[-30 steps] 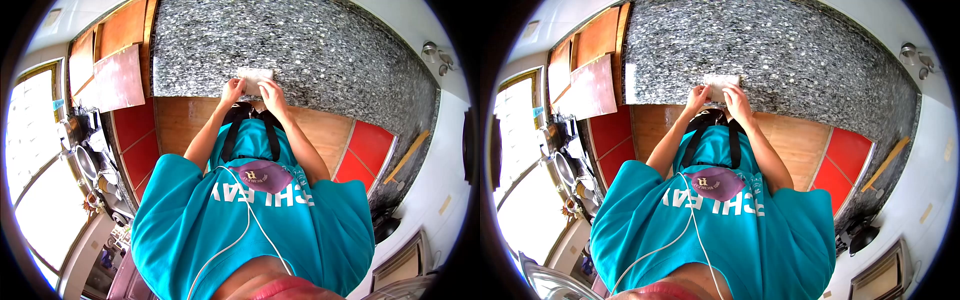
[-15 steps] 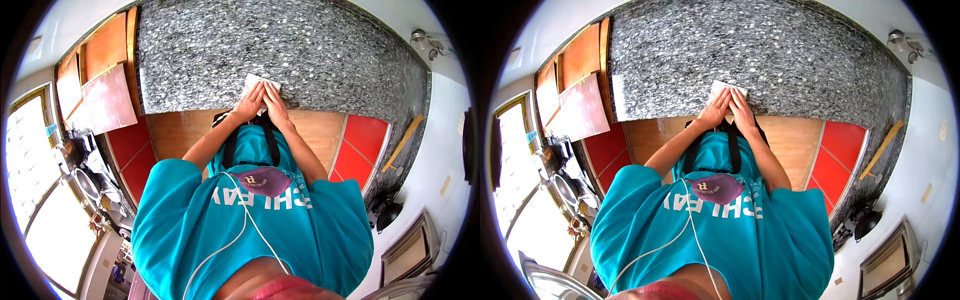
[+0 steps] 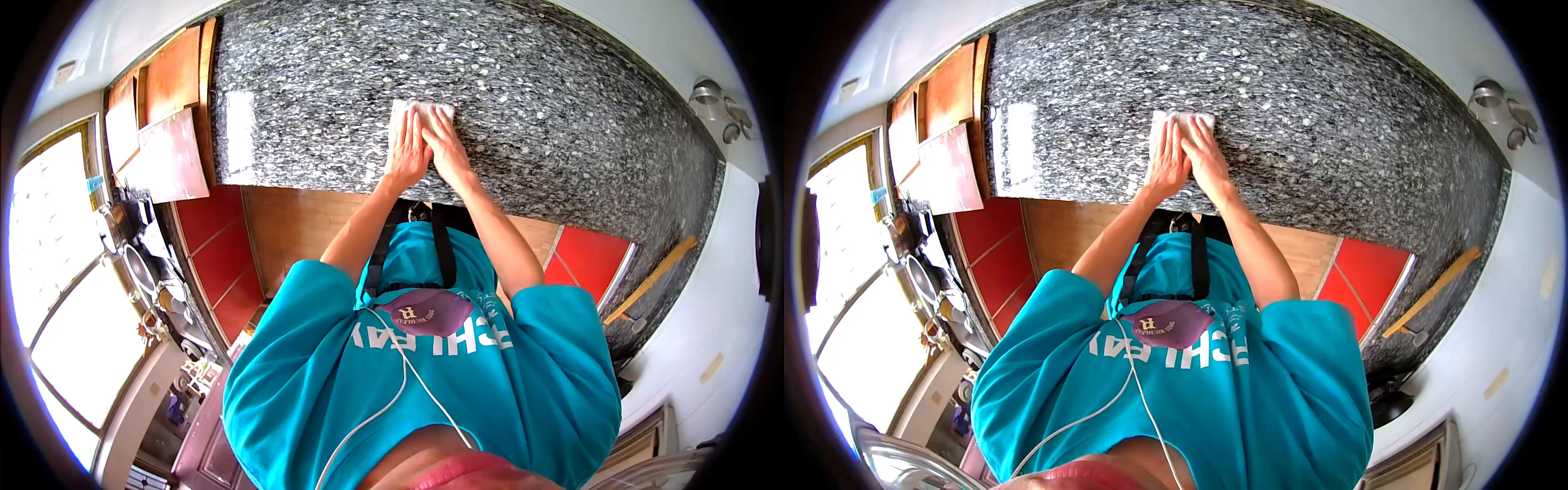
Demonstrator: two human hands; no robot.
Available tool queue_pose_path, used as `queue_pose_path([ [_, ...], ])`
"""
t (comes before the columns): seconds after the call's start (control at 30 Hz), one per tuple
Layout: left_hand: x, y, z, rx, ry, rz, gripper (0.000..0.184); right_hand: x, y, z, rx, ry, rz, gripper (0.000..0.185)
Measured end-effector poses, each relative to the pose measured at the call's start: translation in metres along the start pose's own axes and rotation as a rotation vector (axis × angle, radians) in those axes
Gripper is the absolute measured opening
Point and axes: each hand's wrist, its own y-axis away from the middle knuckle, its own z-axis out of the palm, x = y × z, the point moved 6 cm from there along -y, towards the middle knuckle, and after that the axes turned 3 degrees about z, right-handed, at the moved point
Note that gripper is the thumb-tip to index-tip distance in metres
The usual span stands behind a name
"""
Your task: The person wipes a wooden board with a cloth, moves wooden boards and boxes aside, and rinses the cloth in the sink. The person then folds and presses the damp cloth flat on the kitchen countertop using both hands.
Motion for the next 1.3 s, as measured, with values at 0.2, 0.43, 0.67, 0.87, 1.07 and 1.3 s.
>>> queue_pose_path([
  [0.2, 0.028, 0.042, 0.004, -0.068, -0.023, -0.012, 0.084, -0.005, 0.049, -0.008, -0.089, -0.140, -0.068, 0.047],
  [0.43, 0.000, -0.057, 0.004, 0.031, -0.036, -0.092, 0.080, 0.036, -0.048, -0.028, -0.004, -0.085, -0.074, 0.045],
  [0.67, -0.028, -0.184, 0.003, 0.099, -0.235, 0.032, 0.074, 0.098, -0.153, -0.044, 0.049, -0.029, 0.001, 0.042],
  [0.87, -0.050, -0.229, 0.012, 0.090, -0.057, 0.048, 0.079, 0.128, -0.193, -0.050, -0.040, -0.011, 0.045, 0.049],
  [1.07, -0.007, -0.159, 0.007, 0.075, -0.074, 0.118, 0.072, 0.104, -0.111, -0.049, 0.060, -0.049, 0.010, 0.041],
  [1.3, 0.066, -0.015, 0.032, -0.267, 0.014, 0.167, 0.077, 0.045, 0.057, -0.057, -0.083, 0.016, 0.085, 0.054],
])
